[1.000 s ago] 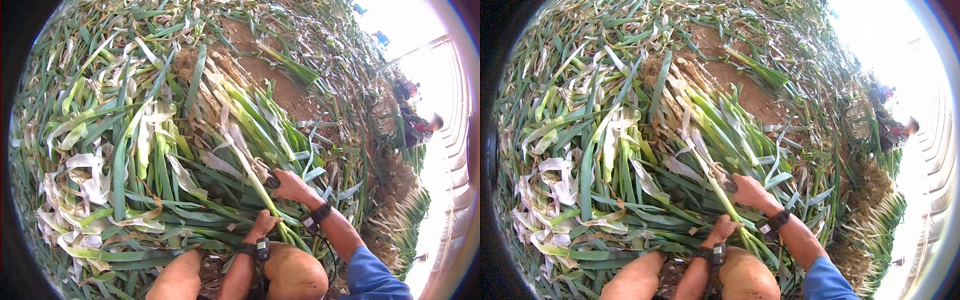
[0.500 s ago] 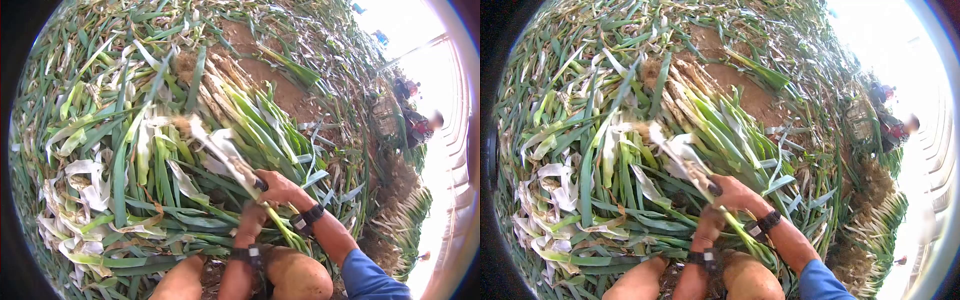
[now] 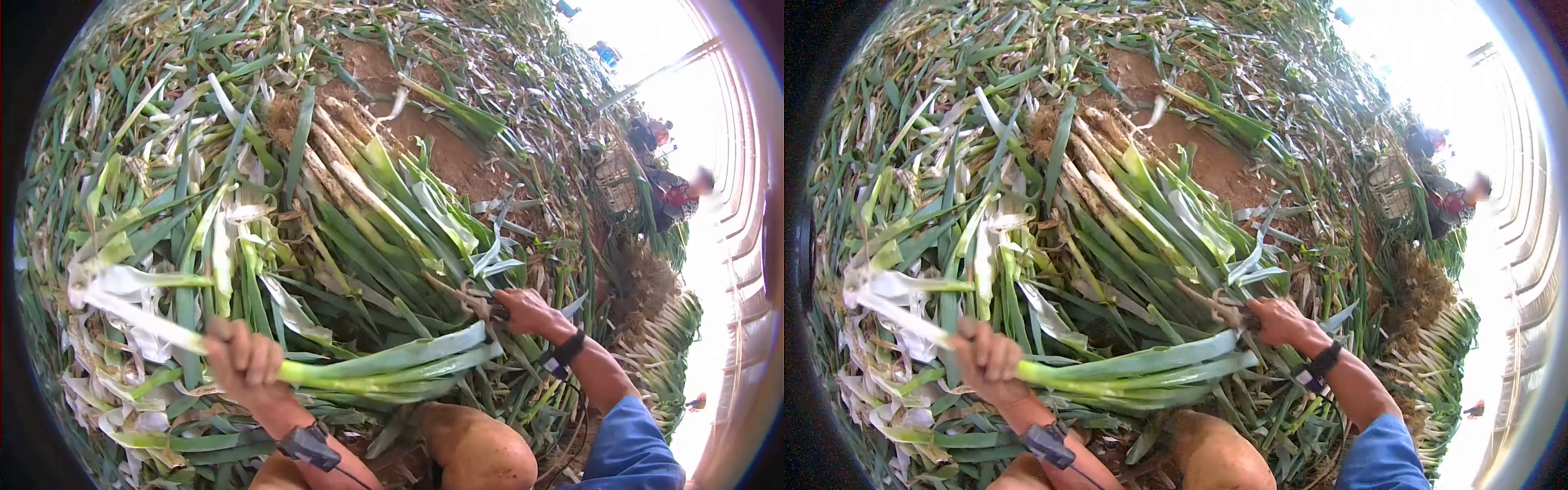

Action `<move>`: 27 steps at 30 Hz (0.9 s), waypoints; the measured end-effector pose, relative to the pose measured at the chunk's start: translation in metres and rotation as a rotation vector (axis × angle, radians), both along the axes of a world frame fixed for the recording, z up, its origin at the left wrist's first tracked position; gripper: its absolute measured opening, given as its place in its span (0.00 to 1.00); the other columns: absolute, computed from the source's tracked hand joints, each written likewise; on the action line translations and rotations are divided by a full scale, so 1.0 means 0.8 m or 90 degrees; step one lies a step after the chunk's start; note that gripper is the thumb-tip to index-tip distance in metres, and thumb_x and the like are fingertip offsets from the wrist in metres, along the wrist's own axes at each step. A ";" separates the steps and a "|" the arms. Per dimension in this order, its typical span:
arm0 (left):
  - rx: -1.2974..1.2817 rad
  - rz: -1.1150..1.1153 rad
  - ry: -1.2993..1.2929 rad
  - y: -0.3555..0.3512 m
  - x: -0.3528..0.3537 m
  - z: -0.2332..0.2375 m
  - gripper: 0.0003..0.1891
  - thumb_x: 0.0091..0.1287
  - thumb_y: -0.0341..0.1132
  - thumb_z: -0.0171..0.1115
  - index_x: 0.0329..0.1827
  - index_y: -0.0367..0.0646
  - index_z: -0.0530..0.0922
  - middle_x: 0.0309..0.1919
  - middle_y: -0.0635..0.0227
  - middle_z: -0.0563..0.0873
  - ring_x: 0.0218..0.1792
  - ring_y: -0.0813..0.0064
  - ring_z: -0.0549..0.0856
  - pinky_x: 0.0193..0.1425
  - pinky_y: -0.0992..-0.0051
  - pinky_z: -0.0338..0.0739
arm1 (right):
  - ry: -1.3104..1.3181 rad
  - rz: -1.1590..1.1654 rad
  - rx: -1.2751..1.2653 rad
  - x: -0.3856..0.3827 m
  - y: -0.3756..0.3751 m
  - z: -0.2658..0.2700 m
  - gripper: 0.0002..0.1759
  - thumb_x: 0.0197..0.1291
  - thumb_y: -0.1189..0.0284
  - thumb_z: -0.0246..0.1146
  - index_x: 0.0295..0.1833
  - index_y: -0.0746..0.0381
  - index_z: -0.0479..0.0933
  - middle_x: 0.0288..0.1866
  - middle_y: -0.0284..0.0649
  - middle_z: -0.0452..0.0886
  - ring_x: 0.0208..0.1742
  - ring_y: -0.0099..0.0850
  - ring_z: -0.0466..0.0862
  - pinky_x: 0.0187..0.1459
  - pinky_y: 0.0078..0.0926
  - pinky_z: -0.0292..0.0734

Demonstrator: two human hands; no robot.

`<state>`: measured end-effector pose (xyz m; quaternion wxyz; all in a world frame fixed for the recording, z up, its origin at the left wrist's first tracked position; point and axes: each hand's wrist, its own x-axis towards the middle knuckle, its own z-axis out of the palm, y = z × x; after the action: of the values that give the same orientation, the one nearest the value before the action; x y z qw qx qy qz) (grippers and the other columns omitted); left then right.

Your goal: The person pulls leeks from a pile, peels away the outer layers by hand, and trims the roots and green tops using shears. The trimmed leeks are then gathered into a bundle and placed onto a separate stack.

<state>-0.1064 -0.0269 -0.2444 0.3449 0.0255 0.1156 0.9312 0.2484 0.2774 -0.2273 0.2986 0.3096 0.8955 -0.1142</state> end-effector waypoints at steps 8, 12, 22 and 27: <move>-0.557 -0.037 -0.112 0.056 0.046 -0.036 0.11 0.72 0.37 0.66 0.34 0.47 0.73 0.20 0.80 0.68 0.17 0.84 0.67 0.20 0.77 0.62 | 0.319 -0.428 0.161 -0.022 0.116 -0.033 0.21 0.45 0.65 0.72 0.45 0.62 0.78 0.40 0.56 0.85 0.45 0.55 0.85 0.45 0.50 0.79; -0.599 -0.008 -0.129 0.067 0.049 -0.057 0.11 0.72 0.38 0.66 0.34 0.47 0.74 0.20 0.80 0.68 0.17 0.84 0.67 0.21 0.77 0.62 | 0.167 -0.131 0.098 -0.064 0.059 -0.010 0.18 0.50 0.68 0.65 0.47 0.63 0.75 0.36 0.54 0.83 0.43 0.54 0.84 0.46 0.52 0.77; -0.677 -0.092 -0.125 0.079 0.073 -0.058 0.16 0.79 0.39 0.57 0.30 0.43 0.72 0.22 0.69 0.72 0.23 0.73 0.70 0.30 0.66 0.70 | 0.348 -0.102 0.107 -0.220 0.048 -0.190 0.17 0.49 0.75 0.66 0.45 0.67 0.73 0.42 0.54 0.82 0.45 0.52 0.84 0.44 0.48 0.79; -0.738 -0.044 -0.142 0.093 0.088 -0.055 0.19 0.79 0.38 0.55 0.26 0.43 0.66 0.19 0.71 0.66 0.21 0.74 0.64 0.28 0.66 0.64 | 0.352 -0.112 0.047 -0.214 0.020 -0.164 0.23 0.42 0.73 0.68 0.45 0.69 0.71 0.36 0.54 0.82 0.43 0.55 0.84 0.43 0.52 0.79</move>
<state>-0.0359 0.0474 -0.2880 0.3425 -0.2614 0.5678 0.7014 0.0773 0.2931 -0.3584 0.0206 0.3539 0.9162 -0.1869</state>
